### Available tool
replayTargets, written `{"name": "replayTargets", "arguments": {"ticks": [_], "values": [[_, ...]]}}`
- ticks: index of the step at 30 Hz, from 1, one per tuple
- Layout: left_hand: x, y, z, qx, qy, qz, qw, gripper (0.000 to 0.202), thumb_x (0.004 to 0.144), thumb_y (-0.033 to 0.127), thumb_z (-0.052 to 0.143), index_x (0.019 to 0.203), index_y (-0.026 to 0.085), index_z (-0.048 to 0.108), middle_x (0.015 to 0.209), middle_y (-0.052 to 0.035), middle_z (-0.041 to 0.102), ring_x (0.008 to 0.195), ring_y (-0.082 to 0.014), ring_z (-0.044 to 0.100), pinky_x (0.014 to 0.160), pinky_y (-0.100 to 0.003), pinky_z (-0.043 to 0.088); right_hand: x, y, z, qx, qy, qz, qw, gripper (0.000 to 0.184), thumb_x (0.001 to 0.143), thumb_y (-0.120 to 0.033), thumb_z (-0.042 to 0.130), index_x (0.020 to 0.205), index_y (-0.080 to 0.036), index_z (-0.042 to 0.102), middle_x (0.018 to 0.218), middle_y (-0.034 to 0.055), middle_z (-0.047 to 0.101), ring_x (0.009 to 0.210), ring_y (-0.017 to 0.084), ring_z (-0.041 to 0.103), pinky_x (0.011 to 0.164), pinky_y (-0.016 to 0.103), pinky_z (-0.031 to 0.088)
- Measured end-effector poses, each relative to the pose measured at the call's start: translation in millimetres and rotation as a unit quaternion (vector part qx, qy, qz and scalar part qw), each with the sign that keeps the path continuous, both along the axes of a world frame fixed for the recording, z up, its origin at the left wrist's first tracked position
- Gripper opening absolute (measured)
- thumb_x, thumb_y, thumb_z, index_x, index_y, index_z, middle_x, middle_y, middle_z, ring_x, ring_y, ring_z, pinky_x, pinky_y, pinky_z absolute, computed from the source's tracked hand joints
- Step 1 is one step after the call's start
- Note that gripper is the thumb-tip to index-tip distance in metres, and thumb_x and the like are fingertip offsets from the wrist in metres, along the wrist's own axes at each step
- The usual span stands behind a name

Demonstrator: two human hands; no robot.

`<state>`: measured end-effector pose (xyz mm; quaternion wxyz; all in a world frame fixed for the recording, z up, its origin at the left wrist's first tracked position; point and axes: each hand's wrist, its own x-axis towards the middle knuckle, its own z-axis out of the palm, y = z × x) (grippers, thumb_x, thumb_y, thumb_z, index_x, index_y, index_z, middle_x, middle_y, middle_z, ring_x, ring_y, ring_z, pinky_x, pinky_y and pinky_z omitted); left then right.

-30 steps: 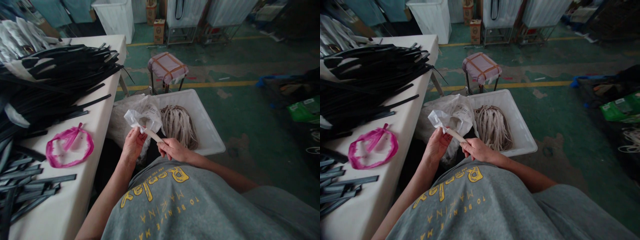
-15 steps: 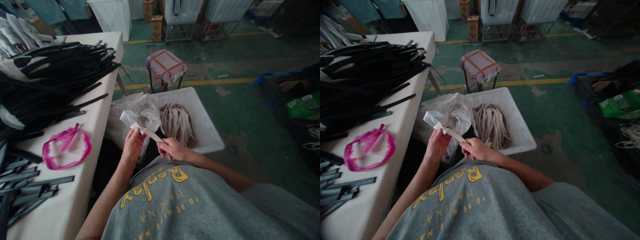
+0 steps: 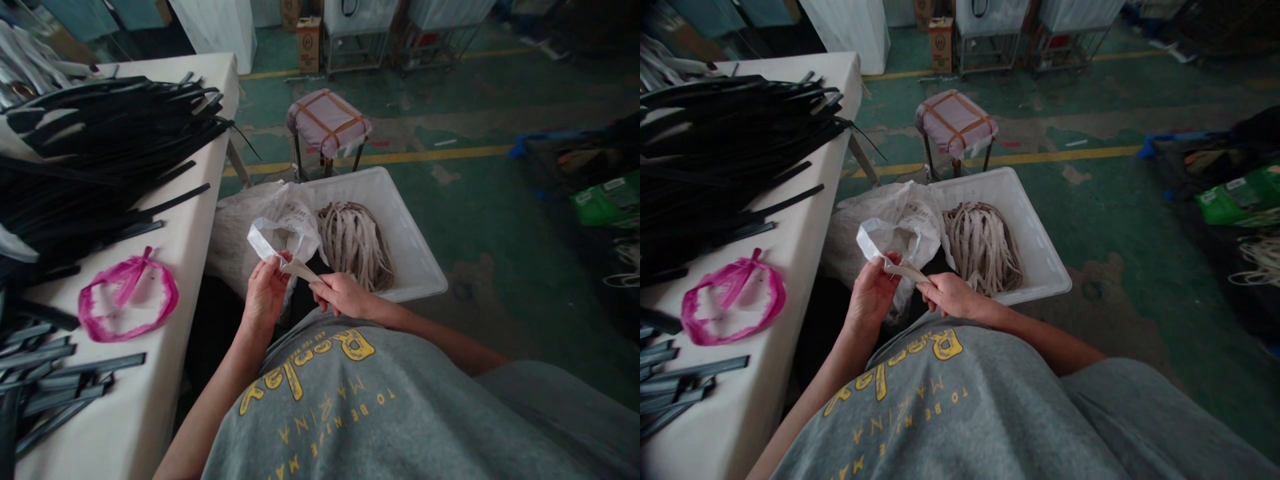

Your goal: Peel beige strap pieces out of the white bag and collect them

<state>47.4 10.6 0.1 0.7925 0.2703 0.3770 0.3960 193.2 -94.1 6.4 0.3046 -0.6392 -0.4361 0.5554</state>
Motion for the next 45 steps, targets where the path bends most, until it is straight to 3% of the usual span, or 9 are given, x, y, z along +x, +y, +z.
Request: {"name": "replayTargets", "arguments": {"ticks": [11, 19, 31, 45], "values": [[1.0, -0.4, -16.9, -0.018, -0.007, 0.021, 1.0, 0.027, 0.068, 0.037, 0.087, 0.082, 0.019, 0.073, 0.088, -0.0013, 0.074, 0.08, -0.0132, 0.069, 0.076, -0.024, 0.053, 1.3, 1.0, 1.5, -0.004, 0.045, -0.009, 0.999, 0.035, 0.1, -0.038, 0.044, 0.075, -0.016, 0.056, 0.06, -0.0023, 0.061, 0.037, 0.006, 0.048, 0.038, 0.018, 0.036], [6.7, 4.0, -11.6, 0.005, -0.011, 0.026, 1.0, 0.026, 0.068, 0.038, 0.086, 0.08, 0.019, 0.073, 0.083, -0.0011, 0.073, 0.075, -0.0119, 0.067, 0.076, -0.025, 0.053, 0.3, -3.1, -0.5, -0.027, 0.045, 0.0, 0.999, 0.036, 0.099, -0.037, 0.045, 0.071, -0.017, 0.056, 0.059, -0.0026, 0.061, 0.037, 0.006, 0.048, 0.039, 0.019, 0.036], [7.8, 5.9, -18.1, -0.031, -0.031, 0.055, 0.998, 0.026, 0.069, 0.035, 0.087, 0.084, 0.02, 0.072, 0.084, 0.0008, 0.073, 0.077, -0.0101, 0.069, 0.076, -0.021, 0.053, 2.8, -3.9, -0.1, -0.016, 0.072, -0.026, 0.997, 0.036, 0.098, -0.036, 0.043, 0.07, -0.016, 0.054, 0.058, -0.0019, 0.061, 0.036, 0.006, 0.047, 0.038, 0.017, 0.034], [10.1, 3.0, -20.6, -0.005, 0.001, 0.025, 1.0, 0.029, 0.066, 0.038, 0.088, 0.081, 0.02, 0.072, 0.083, 0.0002, 0.073, 0.078, -0.0116, 0.068, 0.078, -0.023, 0.052, -1.0, 0.8, -3.5, -0.007, 0.066, 0.002, 0.998, 0.037, 0.1, -0.038, 0.043, 0.072, -0.016, 0.056, 0.058, -0.0017, 0.061, 0.037, 0.006, 0.048, 0.038, 0.016, 0.037]]}}
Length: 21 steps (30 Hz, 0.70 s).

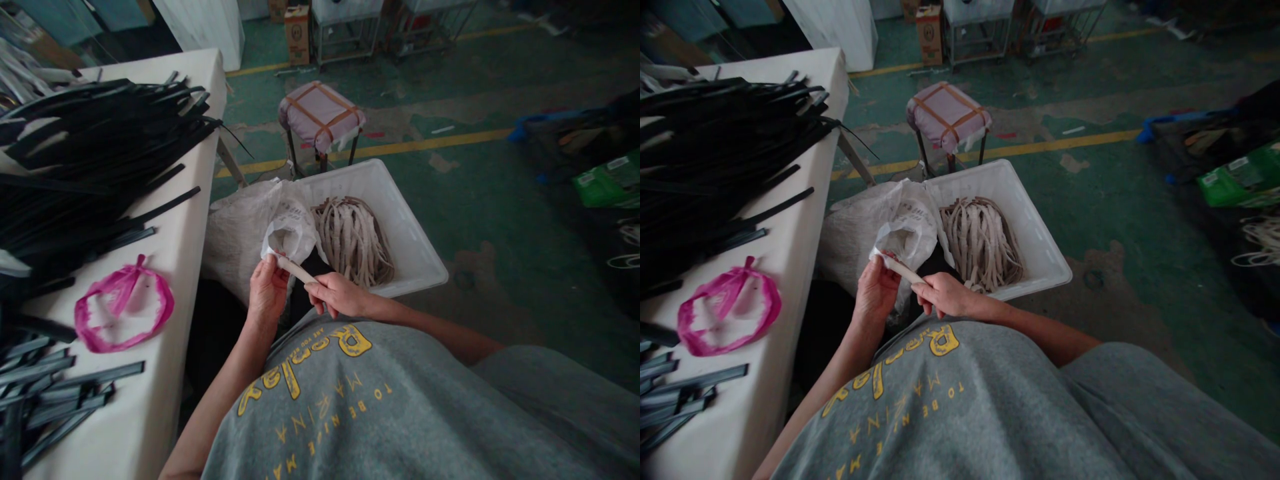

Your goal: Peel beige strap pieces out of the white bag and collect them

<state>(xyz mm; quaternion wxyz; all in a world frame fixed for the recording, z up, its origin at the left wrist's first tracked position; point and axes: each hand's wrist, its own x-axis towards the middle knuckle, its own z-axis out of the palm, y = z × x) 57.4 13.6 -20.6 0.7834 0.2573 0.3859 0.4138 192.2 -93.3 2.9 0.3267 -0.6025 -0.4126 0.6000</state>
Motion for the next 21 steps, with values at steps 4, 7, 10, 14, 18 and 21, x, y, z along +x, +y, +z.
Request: {"name": "replayTargets", "arguments": {"ticks": [4, 7, 10, 14, 18, 21], "values": [[-0.1, -3.1, -5.2, 0.019, 0.031, 0.006, 0.999, 0.029, 0.065, 0.037, 0.088, 0.078, 0.019, 0.071, 0.082, -0.0002, 0.073, 0.076, -0.0109, 0.067, 0.076, -0.023, 0.051, -1.6, 2.7, -4.8, 0.011, 0.012, -0.003, 1.0, 0.038, 0.1, -0.04, 0.044, 0.074, -0.016, 0.056, 0.059, -0.0019, 0.06, 0.038, 0.006, 0.049, 0.039, 0.017, 0.037], [0.8, -8.8, -9.8, 0.027, 0.059, 0.002, 0.998, 0.031, 0.063, 0.038, 0.09, 0.078, 0.018, 0.073, 0.084, -0.001, 0.073, 0.078, -0.0111, 0.067, 0.075, -0.022, 0.051, -4.7, 5.9, -10.9, 0.013, 0.014, -0.019, 1.0, 0.037, 0.1, -0.042, 0.044, 0.077, -0.016, 0.056, 0.061, -0.0017, 0.06, 0.039, 0.006, 0.049, 0.039, 0.018, 0.036], [2.8, -14.1, -11.7, 0.03, 0.086, -0.018, 0.996, 0.032, 0.064, 0.039, 0.088, 0.083, 0.017, 0.075, 0.087, -0.0017, 0.073, 0.081, -0.0115, 0.067, 0.077, -0.022, 0.05, -4.8, 6.7, -15.6, 0.027, 0.033, -0.042, 0.998, 0.039, 0.099, -0.048, 0.044, 0.081, -0.015, 0.057, 0.063, -0.0017, 0.06, 0.039, 0.006, 0.048, 0.04, 0.018, 0.036], [5.2, -10.4, -9.1, 0.023, 0.08, -0.039, 0.996, 0.032, 0.064, 0.04, 0.088, 0.081, 0.017, 0.074, 0.085, -0.0008, 0.073, 0.08, -0.0116, 0.066, 0.076, -0.023, 0.051, 8.0, -6.7, -17.6, 0.05, 0.084, -0.077, 0.992, 0.043, 0.095, -0.056, 0.048, 0.089, -0.015, 0.058, 0.066, -0.0021, 0.06, 0.044, 0.007, 0.051, 0.043, 0.019, 0.038], [9.1, -5.2, -7.9, -0.016, 0.049, -0.037, 0.998, 0.033, 0.062, 0.039, 0.09, 0.077, 0.017, 0.071, 0.08, 0.0008, 0.072, 0.072, -0.0094, 0.065, 0.069, -0.02, 0.051, 25.7, -38.8, -17.6, 0.041, 0.068, -0.108, 0.991, 0.041, 0.088, -0.057, 0.058, 0.082, -0.017, 0.055, 0.064, -0.0025, 0.06, 0.043, 0.007, 0.051, 0.042, 0.019, 0.037], [21.1, -14.4, -9.2, -0.033, 0.041, -0.093, 0.994, 0.029, 0.064, 0.036, 0.09, 0.075, 0.018, 0.07, 0.073, 0.0015, 0.069, 0.066, -0.0098, 0.064, 0.067, -0.022, 0.052, 29.8, -55.8, -13.9, 0.049, 0.018, -0.152, 0.987, 0.04, 0.089, -0.054, 0.058, 0.074, -0.018, 0.051, 0.062, -0.0024, 0.06, 0.042, 0.006, 0.049, 0.041, 0.019, 0.035]]}}
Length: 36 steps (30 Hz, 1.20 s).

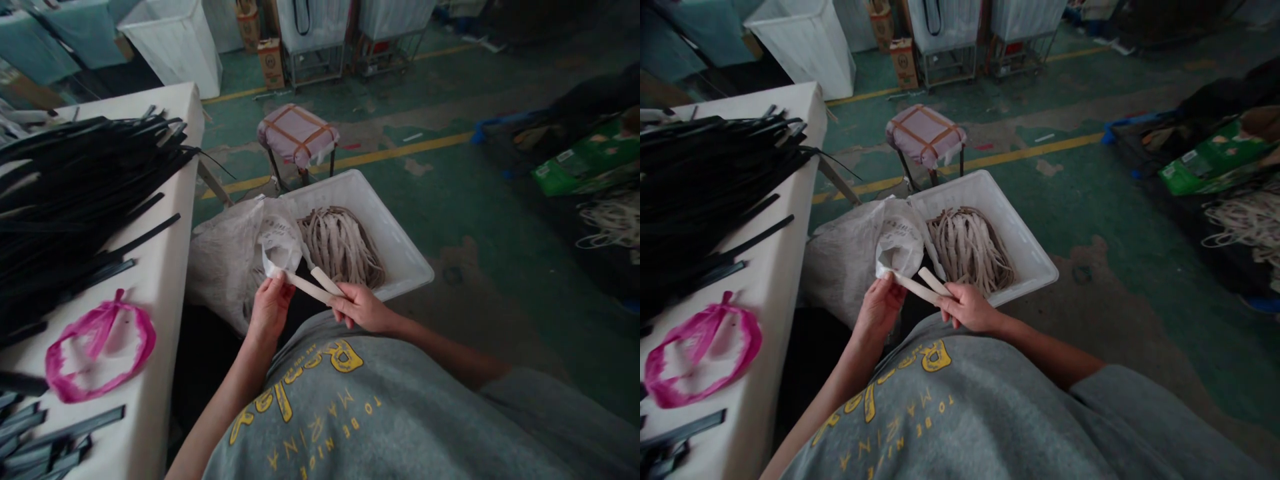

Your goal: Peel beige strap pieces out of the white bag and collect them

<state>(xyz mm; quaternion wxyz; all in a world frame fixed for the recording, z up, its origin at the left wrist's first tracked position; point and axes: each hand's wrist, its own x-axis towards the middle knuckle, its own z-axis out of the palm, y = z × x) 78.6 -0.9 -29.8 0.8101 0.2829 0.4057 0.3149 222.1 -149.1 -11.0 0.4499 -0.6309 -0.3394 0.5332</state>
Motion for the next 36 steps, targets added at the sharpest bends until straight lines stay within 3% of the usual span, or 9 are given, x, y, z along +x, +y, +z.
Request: {"name": "replayTargets", "arguments": {"ticks": [4, 7, 10, 12, 16, 22, 27, 33, 36], "values": [[30.8, -17.3, 13.8, 0.005, -0.019, -0.106, 0.994, 0.021, 0.071, 0.033, 0.086, 0.073, 0.018, 0.072, 0.073, -0.0019, 0.069, 0.066, -0.0131, 0.064, 0.065, -0.026, 0.053, -0.1, 4.4, 14.2, 0.052, -0.016, -0.082, 0.995, 0.038, 0.09, -0.055, 0.057, 0.083, -0.018, 0.055, 0.062, -0.0034, 0.059, 0.042, 0.007, 0.049, 0.041, 0.02, 0.036], [56.2, -15.0, 46.1, 0.059, -0.041, -0.155, 0.985, 0.022, 0.072, 0.035, 0.085, 0.07, 0.017, 0.073, 0.071, -0.0028, 0.069, 0.064, -0.0138, 0.062, 0.064, -0.027, 0.052, 6.1, 7.1, 27.4, 0.113, -0.005, -0.132, 0.985, 0.038, 0.091, -0.057, 0.055, 0.088, -0.019, 0.056, 0.066, -0.0027, 0.06, 0.045, 0.008, 0.052, 0.044, 0.021, 0.039], [76.0, -2.0, 83.3, 0.169, -0.085, -0.144, 0.971, 0.022, 0.069, 0.034, 0.088, 0.071, 0.017, 0.074, 0.07, -0.0007, 0.068, 0.066, -0.0132, 0.06, 0.068, -0.027, 0.05, 14.5, -7.1, 33.3, 0.143, -0.03, -0.158, 0.976, 0.041, 0.092, -0.059, 0.054, 0.081, -0.019, 0.054, 0.068, -0.0008, 0.062, 0.048, 0.008, 0.054, 0.046, 0.021, 0.041], [84.9, 4.8, 96.3, 0.24, -0.1, -0.123, 0.958, 0.02, 0.069, 0.032, 0.088, 0.075, 0.017, 0.076, 0.072, -0.0002, 0.069, 0.07, -0.0129, 0.06, 0.072, -0.026, 0.048, 17.9, -21.4, 31.2, 0.147, -0.058, -0.179, 0.971, 0.043, 0.093, -0.06, 0.052, 0.079, -0.02, 0.053, 0.066, -0.0006, 0.061, 0.046, 0.009, 0.053, 0.046, 0.022, 0.041], [94.2, 3.1, 76.4, 0.263, -0.038, -0.144, 0.953, 0.024, 0.067, 0.035, 0.089, 0.077, 0.016, 0.077, 0.066, 0.0013, 0.067, 0.063, -0.0091, 0.054, 0.063, -0.021, 0.044, 18.8, -39.4, 18.9, 0.126, -0.102, -0.206, 0.965, 0.042, 0.094, -0.058, 0.05, 0.076, -0.021, 0.05, 0.062, -0.0009, 0.06, 0.042, 0.008, 0.05, 0.042, 0.022, 0.039], [91.4, -17.3, 23.2, 0.05, 0.033, -0.183, 0.981, 0.038, 0.052, 0.04, 0.094, 0.066, 0.015, 0.07, 0.059, 0.0046, 0.058, 0.05, -0.0042, 0.047, 0.05, -0.016, 0.041, 15.3, -31.9, 0.1, 0.075, -0.086, -0.2, 0.973, 0.034, 0.092, -0.053, 0.054, 0.082, -0.02, 0.052, 0.06, -0.0031, 0.059, 0.04, 0.008, 0.049, 0.039, 0.019, 0.038], [87.0, -25.7, 23.9, 0.008, 0.025, -0.226, 0.974, 0.035, 0.052, 0.036, 0.095, 0.068, 0.015, 0.073, 0.064, 0.0015, 0.062, 0.053, -0.0044, 0.049, 0.051, -0.015, 0.044, 19.5, -11.4, -3.1, 0.08, -0.088, -0.207, 0.971, 0.032, 0.093, -0.05, 0.054, 0.084, -0.02, 0.054, 0.062, -0.0035, 0.059, 0.042, 0.008, 0.05, 0.04, 0.018, 0.039], [78.5, 9.8, 31.9, 0.08, 0.036, -0.158, 0.983, 0.036, 0.049, 0.033, 0.096, 0.068, 0.015, 0.071, 0.064, 0.0034, 0.063, 0.053, -0.0035, 0.051, 0.051, -0.014, 0.045, 16.9, -14.4, 2.4, 0.092, -0.096, -0.14, 0.981, 0.03, 0.094, -0.045, 0.053, 0.078, -0.02, 0.052, 0.062, -0.0022, 0.061, 0.043, 0.009, 0.053, 0.043, 0.019, 0.039], [73.1, 8.9, 28.7, 0.086, 0.043, -0.185, 0.978, 0.033, 0.053, 0.032, 0.095, 0.07, 0.015, 0.072, 0.065, 0.0021, 0.064, 0.053, -0.0047, 0.052, 0.052, -0.016, 0.046, 12.7, -11.2, 3.3, 0.088, -0.129, -0.139, 0.978, 0.027, 0.093, -0.04, 0.055, 0.076, -0.02, 0.051, 0.06, -0.002, 0.061, 0.045, 0.009, 0.055, 0.046, 0.019, 0.04]]}}
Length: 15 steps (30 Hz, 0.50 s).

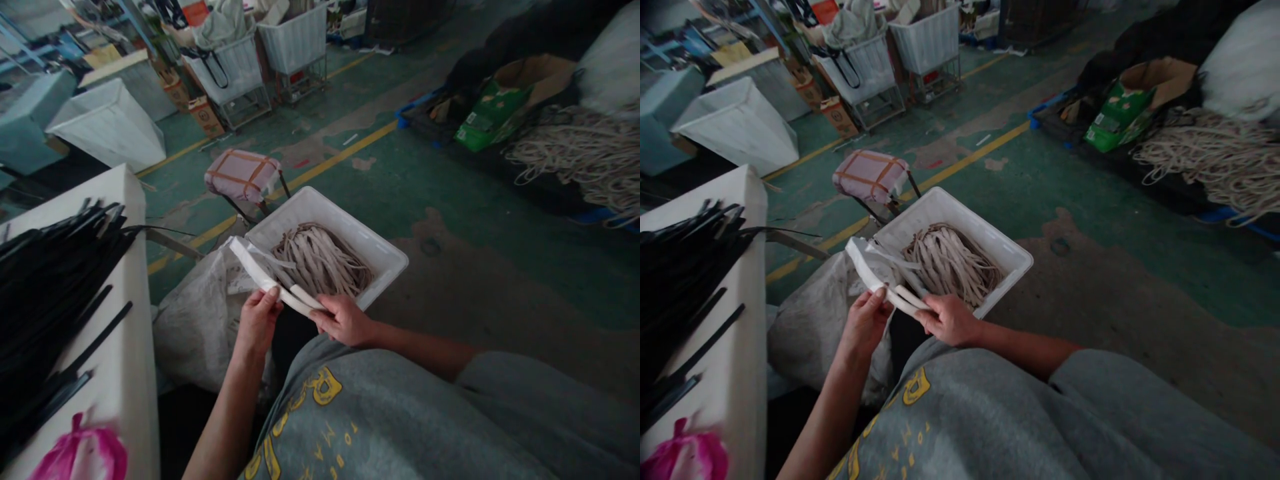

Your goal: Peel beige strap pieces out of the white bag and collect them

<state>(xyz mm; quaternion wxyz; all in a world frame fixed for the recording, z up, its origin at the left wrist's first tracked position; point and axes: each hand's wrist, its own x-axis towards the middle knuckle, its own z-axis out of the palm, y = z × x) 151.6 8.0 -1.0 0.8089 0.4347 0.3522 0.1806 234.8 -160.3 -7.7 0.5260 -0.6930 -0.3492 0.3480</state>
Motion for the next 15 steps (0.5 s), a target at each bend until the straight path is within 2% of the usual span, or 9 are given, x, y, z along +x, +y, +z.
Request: {"name": "replayTargets", "arguments": {"ticks": [3, 6, 9, 11, 15], "values": [[-3.2, -10.5, -2.5, -0.005, -0.005, -0.046, 0.999, 0.03, 0.058, 0.034, 0.093, 0.068, 0.016, 0.072, 0.063, 0.0012, 0.063, 0.054, -0.0062, 0.053, 0.052, -0.017, 0.047, 1.3, 10.7, 1.3, 0.012, 0.01, -0.03, 0.999, 0.025, 0.095, -0.04, 0.053, 0.08, -0.02, 0.054, 0.063, -0.0022, 0.062, 0.044, 0.009, 0.054, 0.045, 0.019, 0.039], [-7.8, -3.9, -0.3, 0.007, -0.012, -0.002, 1.0, 0.032, 0.054, 0.034, 0.094, 0.069, 0.016, 0.072, 0.065, 0.0021, 0.065, 0.053, -0.0052, 0.053, 0.052, -0.016, 0.047, 2.7, 13.1, 0.9, 0.038, 0.011, -0.02, 0.999, 0.025, 0.095, -0.041, 0.053, 0.083, -0.019, 0.056, 0.064, -0.002, 0.063, 0.046, 0.009, 0.055, 0.047, 0.019, 0.039], [-15.2, 11.5, 0.8, 0.009, 0.004, 0.061, 0.998, 0.038, 0.046, 0.03, 0.097, 0.07, 0.014, 0.072, 0.068, 0.0022, 0.068, 0.054, -0.0044, 0.055, 0.052, -0.014, 0.047, -0.8, 8.1, -2.3, 0.05, -0.048, 0.001, 0.998, 0.023, 0.094, -0.033, 0.056, 0.076, -0.019, 0.054, 0.06, -0.0015, 0.063, 0.052, 0.01, 0.058, 0.052, 0.019, 0.04], [-18.8, 13.6, -2.3, -0.01, 0.016, 0.059, 0.998, 0.04, 0.045, 0.031, 0.097, 0.072, 0.014, 0.073, 0.07, 0.0015, 0.069, 0.056, -0.0053, 0.057, 0.054, -0.015, 0.048, -4.1, 8.3, -3.8, 0.045, -0.077, -0.007, 0.996, 0.023, 0.093, -0.029, 0.057, 0.072, -0.019, 0.054, 0.058, -0.0014, 0.063, 0.053, 0.01, 0.058, 0.055, 0.02, 0.039], [-18.9, 6.5, -9.1, -0.038, -0.002, 0.032, 0.999, 0.036, 0.053, 0.035, 0.094, 0.072, 0.014, 0.072, 0.069, 0.0003, 0.069, 0.06, -0.0095, 0.062, 0.057, -0.019, 0.051, -5.7, 17.3, -3.1, 0.05, -0.078, -0.025, 0.995, 0.02, 0.094, -0.027, 0.058, 0.075, -0.019, 0.056, 0.06, -0.0018, 0.064, 0.053, 0.01, 0.057, 0.056, 0.02, 0.037]]}}
